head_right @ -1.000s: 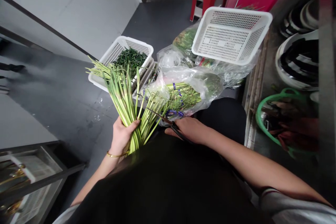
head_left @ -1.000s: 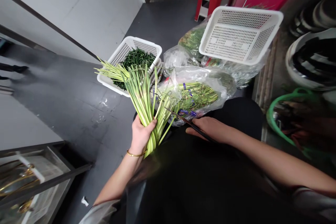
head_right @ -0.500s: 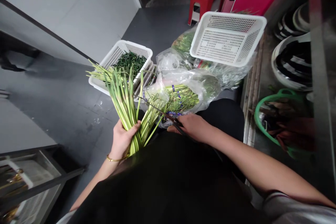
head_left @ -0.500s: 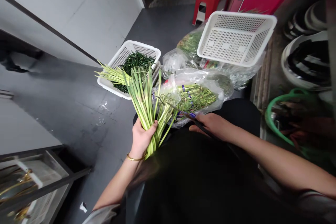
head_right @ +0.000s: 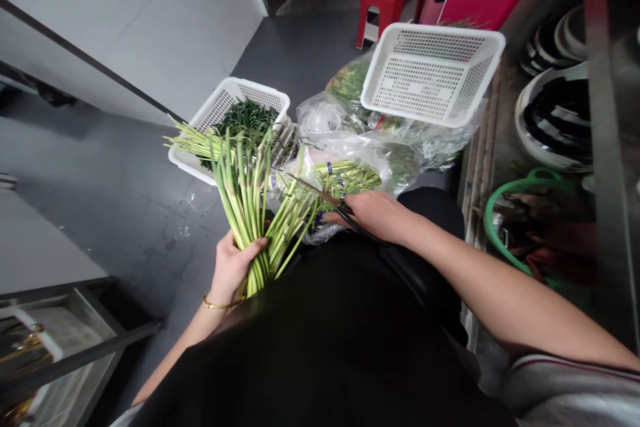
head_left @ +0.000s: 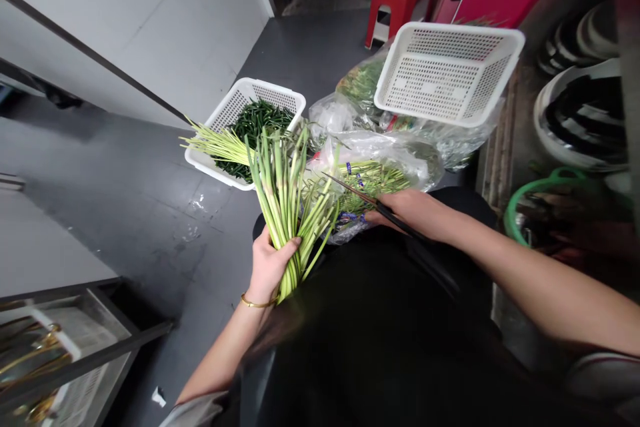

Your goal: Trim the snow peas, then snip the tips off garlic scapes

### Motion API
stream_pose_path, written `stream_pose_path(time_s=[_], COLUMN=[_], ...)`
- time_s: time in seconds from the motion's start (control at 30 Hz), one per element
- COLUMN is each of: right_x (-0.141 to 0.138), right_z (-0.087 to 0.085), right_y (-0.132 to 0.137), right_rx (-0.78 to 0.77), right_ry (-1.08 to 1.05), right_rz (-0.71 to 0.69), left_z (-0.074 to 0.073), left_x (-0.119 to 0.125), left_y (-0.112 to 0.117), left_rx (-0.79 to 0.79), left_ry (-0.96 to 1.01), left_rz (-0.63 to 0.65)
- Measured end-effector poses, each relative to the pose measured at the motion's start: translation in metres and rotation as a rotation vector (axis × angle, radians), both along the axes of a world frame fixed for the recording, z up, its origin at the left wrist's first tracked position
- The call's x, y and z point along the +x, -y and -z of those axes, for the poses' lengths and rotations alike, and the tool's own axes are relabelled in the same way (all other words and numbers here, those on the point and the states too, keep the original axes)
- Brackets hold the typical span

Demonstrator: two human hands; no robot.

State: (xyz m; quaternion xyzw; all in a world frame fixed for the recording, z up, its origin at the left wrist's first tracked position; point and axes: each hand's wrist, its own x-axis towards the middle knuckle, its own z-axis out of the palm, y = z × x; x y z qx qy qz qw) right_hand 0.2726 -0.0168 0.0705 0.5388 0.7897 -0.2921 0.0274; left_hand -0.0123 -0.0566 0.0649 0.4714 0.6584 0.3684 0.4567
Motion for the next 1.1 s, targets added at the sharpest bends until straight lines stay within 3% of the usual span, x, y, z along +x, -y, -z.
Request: stream_pose_path(time_s=[0.2,0.33,0.47,0.57,0.73,0.93,1.1], right_x=[0.007,0.002,-0.010,-0.019,-0.020,-0.002,0.006], right_z=[0.018,0.004,-0.018,-0.022,-0.019,-0.010,-0.004], right_y=[0.026,0.031,0.023,0.009,-0.003,0.021,0.036], right_rx=[-0.043,0.025,0.014,-0.002,0.036,0.021,-0.009], right_ry=[-0.145,-0.203,-0.094,0.028,0.052,0.026,-0.087], right_rz=[0.132,0.155,0.020,-0.042,-0.088,-0.006,0.111], left_z=[0.007,0.005,0.000,-0.001,0.000,0.003,0.003], left_x=[-0.005,-0.003,-0.001,0.001,0.001,-0.004,-0.003], left_y=[-0.004,-0.003,-0.001,0.001,0.003,-0.001,-0.002], left_rx=[-0.023,0.026,0.076,0.097,0.071,-0.012,-0.022], left_ry=[0.144,0.058,-0.090,-0.134,-0.084,0.147,0.163], left_rz=[-0.123,-0.119,-0.030,0.025,0.077,-0.034,-0.107])
